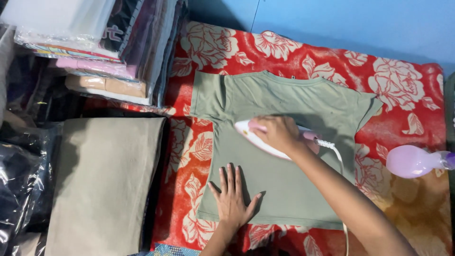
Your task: The person irons a light green t-shirt on a floral-patterned table. They smooth the fabric, spray it with water, and use a pink iron to press the front and sleeves. Finally, they fold the shirt neatly.
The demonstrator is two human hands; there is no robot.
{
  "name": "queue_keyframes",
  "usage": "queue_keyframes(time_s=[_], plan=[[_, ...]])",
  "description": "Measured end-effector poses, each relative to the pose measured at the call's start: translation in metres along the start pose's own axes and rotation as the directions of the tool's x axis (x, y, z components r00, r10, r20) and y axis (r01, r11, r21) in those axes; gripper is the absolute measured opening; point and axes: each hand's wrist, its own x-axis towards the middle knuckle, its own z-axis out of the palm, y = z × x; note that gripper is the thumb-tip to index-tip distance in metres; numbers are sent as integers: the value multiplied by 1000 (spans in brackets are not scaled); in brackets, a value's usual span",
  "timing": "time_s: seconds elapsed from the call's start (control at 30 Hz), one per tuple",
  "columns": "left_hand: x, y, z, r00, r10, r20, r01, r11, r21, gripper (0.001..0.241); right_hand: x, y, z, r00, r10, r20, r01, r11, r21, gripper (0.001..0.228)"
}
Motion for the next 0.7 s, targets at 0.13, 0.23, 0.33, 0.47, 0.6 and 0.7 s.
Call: queue_keyframes(time_s=[0.13,0.23,0.33,0.47,0.6,0.7], plan=[[0,2,9,995,-78,-55,86,984,158,111,0,-13,4,941,-307,143,307,951,24,21],[-4,4,8,995,-95,-31,98,987,129,110,8,-25,19,965,-245,93,246,969,-4,24],[-2,1,9,995,-94,-43,99,984,146,112,11,-37,20,932,-360,52,359,933,32,25],[-3,3,6,995,-98,-32,101,988,117,108,29,-43,30,980,-188,72,188,982,12,35],[-7,-3,11,991,-122,-60,128,984,125,110,14,-43,21,961,-211,180,213,977,8,29],[-7,-15,10,986,-162,-36,163,986,27,101,7,-39,16,905,-340,257,313,939,140,33]])
